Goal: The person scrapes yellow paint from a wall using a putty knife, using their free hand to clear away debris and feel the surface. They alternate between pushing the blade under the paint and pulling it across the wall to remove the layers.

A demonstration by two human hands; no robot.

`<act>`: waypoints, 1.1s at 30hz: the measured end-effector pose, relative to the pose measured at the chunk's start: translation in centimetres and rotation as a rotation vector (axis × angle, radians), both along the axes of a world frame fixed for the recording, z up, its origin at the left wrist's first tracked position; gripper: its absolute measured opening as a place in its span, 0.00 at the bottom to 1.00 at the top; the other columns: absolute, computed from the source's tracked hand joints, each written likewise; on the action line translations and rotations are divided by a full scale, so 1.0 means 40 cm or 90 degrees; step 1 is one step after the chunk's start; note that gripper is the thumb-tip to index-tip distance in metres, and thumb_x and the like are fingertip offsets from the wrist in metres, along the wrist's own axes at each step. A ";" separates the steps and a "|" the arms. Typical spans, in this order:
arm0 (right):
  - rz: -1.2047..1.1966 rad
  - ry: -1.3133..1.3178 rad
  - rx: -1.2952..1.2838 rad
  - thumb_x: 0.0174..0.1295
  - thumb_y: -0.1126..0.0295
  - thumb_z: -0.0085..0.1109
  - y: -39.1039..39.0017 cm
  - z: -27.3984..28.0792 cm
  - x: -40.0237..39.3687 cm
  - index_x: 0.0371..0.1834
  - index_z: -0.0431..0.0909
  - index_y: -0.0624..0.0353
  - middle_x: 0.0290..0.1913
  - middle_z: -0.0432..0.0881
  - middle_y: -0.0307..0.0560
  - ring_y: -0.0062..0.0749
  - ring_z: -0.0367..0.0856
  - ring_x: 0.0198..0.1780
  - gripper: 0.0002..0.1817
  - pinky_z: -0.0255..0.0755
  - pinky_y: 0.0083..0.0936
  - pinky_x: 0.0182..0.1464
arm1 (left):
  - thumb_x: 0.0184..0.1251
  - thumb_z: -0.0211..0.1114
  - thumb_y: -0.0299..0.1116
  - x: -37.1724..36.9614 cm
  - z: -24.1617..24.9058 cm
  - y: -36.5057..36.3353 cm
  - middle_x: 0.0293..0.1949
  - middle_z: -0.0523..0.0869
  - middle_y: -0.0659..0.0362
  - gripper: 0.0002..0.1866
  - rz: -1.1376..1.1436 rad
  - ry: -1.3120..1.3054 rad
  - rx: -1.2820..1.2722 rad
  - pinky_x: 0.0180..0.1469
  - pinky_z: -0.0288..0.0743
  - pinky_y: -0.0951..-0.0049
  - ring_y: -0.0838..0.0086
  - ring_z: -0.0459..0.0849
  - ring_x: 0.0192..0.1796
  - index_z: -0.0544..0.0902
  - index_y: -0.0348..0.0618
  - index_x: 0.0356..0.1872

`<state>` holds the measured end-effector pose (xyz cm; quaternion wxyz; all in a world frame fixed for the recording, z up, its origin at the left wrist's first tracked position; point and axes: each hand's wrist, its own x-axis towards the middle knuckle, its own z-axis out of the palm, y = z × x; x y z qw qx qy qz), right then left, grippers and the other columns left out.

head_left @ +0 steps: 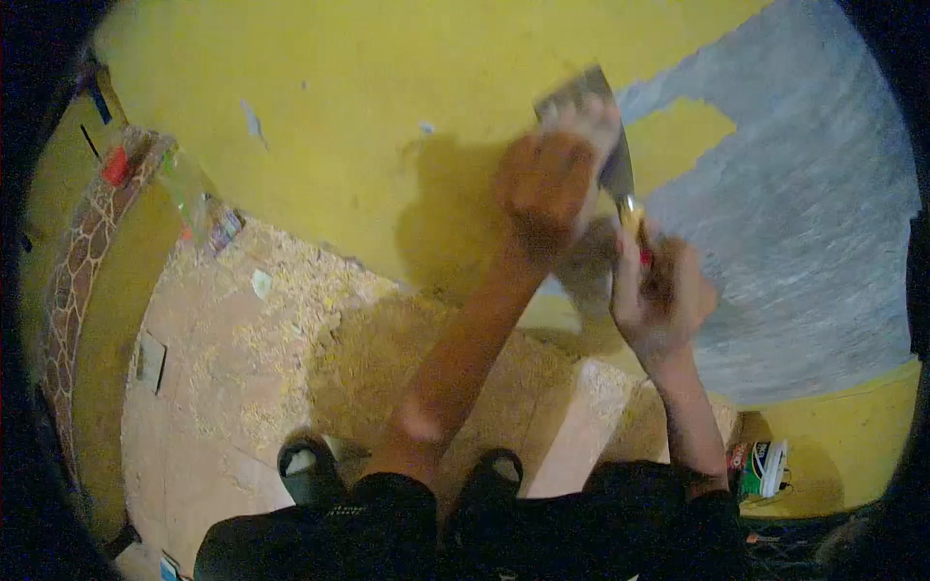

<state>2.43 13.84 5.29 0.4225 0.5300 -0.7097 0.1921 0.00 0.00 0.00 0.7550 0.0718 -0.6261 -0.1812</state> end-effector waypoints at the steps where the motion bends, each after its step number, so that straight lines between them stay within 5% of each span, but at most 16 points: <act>1: 0.016 0.013 0.014 0.53 0.73 0.69 -0.012 0.029 0.018 0.32 0.78 0.65 0.20 0.76 0.47 0.30 0.75 0.16 0.09 0.68 0.22 0.18 | 0.55 0.60 0.28 0.012 0.026 -0.002 0.44 0.85 0.62 0.16 0.014 0.031 0.046 0.52 0.76 0.72 0.70 0.83 0.45 0.83 0.51 0.45; 5: -0.003 -0.090 -0.091 0.51 0.74 0.70 0.005 -0.119 0.061 0.30 0.78 0.65 0.15 0.70 0.46 0.29 0.68 0.11 0.09 0.61 0.26 0.14 | 0.52 0.62 0.30 0.092 -0.082 -0.038 0.43 0.85 0.64 0.12 -0.012 -0.096 -0.105 0.47 0.78 0.73 0.73 0.82 0.42 0.85 0.51 0.39; 6: -0.056 -0.095 -0.011 0.55 0.76 0.66 0.008 -0.105 0.064 0.31 0.73 0.66 0.21 0.78 0.47 0.22 0.75 0.18 0.10 0.67 0.18 0.21 | 0.51 0.62 0.31 0.089 -0.075 -0.050 0.44 0.84 0.64 0.14 0.006 -0.075 -0.119 0.48 0.78 0.73 0.73 0.82 0.42 0.85 0.50 0.41; 11: -0.162 -0.047 0.098 0.54 0.75 0.66 0.062 -0.082 0.062 0.27 0.70 0.63 0.19 0.75 0.47 0.28 0.72 0.14 0.11 0.64 0.20 0.18 | 0.54 0.61 0.32 0.044 -0.083 0.032 0.43 0.85 0.64 0.12 -0.035 -0.008 0.019 0.48 0.77 0.72 0.73 0.82 0.42 0.86 0.52 0.41; 14: -0.084 0.052 0.086 0.54 0.74 0.66 0.072 -0.067 0.014 0.29 0.73 0.62 0.19 0.75 0.45 0.28 0.71 0.14 0.09 0.63 0.20 0.18 | 0.53 0.62 0.32 0.018 -0.085 0.020 0.43 0.85 0.63 0.13 -0.027 -0.027 -0.068 0.45 0.78 0.71 0.72 0.83 0.42 0.85 0.50 0.41; 17: -0.052 0.035 0.049 0.53 0.74 0.68 0.006 -0.044 0.017 0.30 0.74 0.62 0.17 0.74 0.44 0.27 0.70 0.13 0.10 0.63 0.20 0.18 | 0.53 0.63 0.32 0.000 -0.056 -0.002 0.42 0.85 0.64 0.11 0.047 0.035 0.027 0.44 0.78 0.72 0.74 0.83 0.40 0.86 0.51 0.39; 18: -0.028 0.043 0.026 0.48 0.73 0.72 0.017 -0.050 0.014 0.27 0.77 0.60 0.15 0.68 0.45 0.31 0.65 0.11 0.10 0.56 0.25 0.13 | 0.53 0.63 0.32 0.006 -0.045 0.009 0.41 0.86 0.63 0.11 0.035 0.074 0.033 0.43 0.78 0.71 0.72 0.83 0.39 0.86 0.50 0.39; 23: -0.040 0.059 0.036 0.49 0.72 0.71 0.002 -0.063 0.006 0.26 0.76 0.59 0.15 0.69 0.44 0.32 0.66 0.11 0.10 0.56 0.27 0.13 | 0.53 0.63 0.32 0.018 -0.074 -0.011 0.40 0.86 0.62 0.13 0.004 0.035 -0.047 0.44 0.78 0.71 0.69 0.84 0.38 0.85 0.48 0.42; 26: -0.048 0.034 0.065 0.48 0.72 0.72 0.037 -0.077 0.036 0.27 0.76 0.59 0.15 0.69 0.44 0.32 0.66 0.11 0.10 0.56 0.27 0.12 | 0.57 0.62 0.32 0.044 -0.053 0.009 0.40 0.86 0.62 0.11 0.011 0.032 0.067 0.44 0.79 0.73 0.73 0.83 0.37 0.85 0.49 0.40; 29: -0.008 0.028 -0.002 0.48 0.72 0.72 0.046 -0.084 0.026 0.28 0.77 0.59 0.14 0.68 0.45 0.34 0.65 0.11 0.10 0.56 0.29 0.12 | 0.55 0.62 0.32 0.029 -0.094 0.018 0.40 0.86 0.61 0.11 -0.022 0.028 -0.046 0.46 0.78 0.71 0.70 0.83 0.39 0.85 0.47 0.40; 31: -0.133 0.020 0.173 0.49 0.72 0.71 0.042 -0.067 0.046 0.30 0.78 0.60 0.14 0.68 0.45 0.33 0.65 0.10 0.10 0.56 0.29 0.12 | 0.55 0.63 0.31 0.027 -0.086 -0.003 0.41 0.85 0.61 0.11 -0.011 0.027 -0.051 0.47 0.78 0.71 0.71 0.83 0.40 0.85 0.47 0.40; 33: -0.067 0.042 0.089 0.49 0.72 0.70 0.050 -0.106 0.030 0.34 0.78 0.60 0.14 0.67 0.45 0.33 0.65 0.10 0.11 0.56 0.29 0.11 | 0.55 0.63 0.30 0.024 -0.090 0.012 0.41 0.85 0.62 0.10 -0.011 0.055 0.002 0.47 0.78 0.71 0.72 0.83 0.40 0.85 0.47 0.40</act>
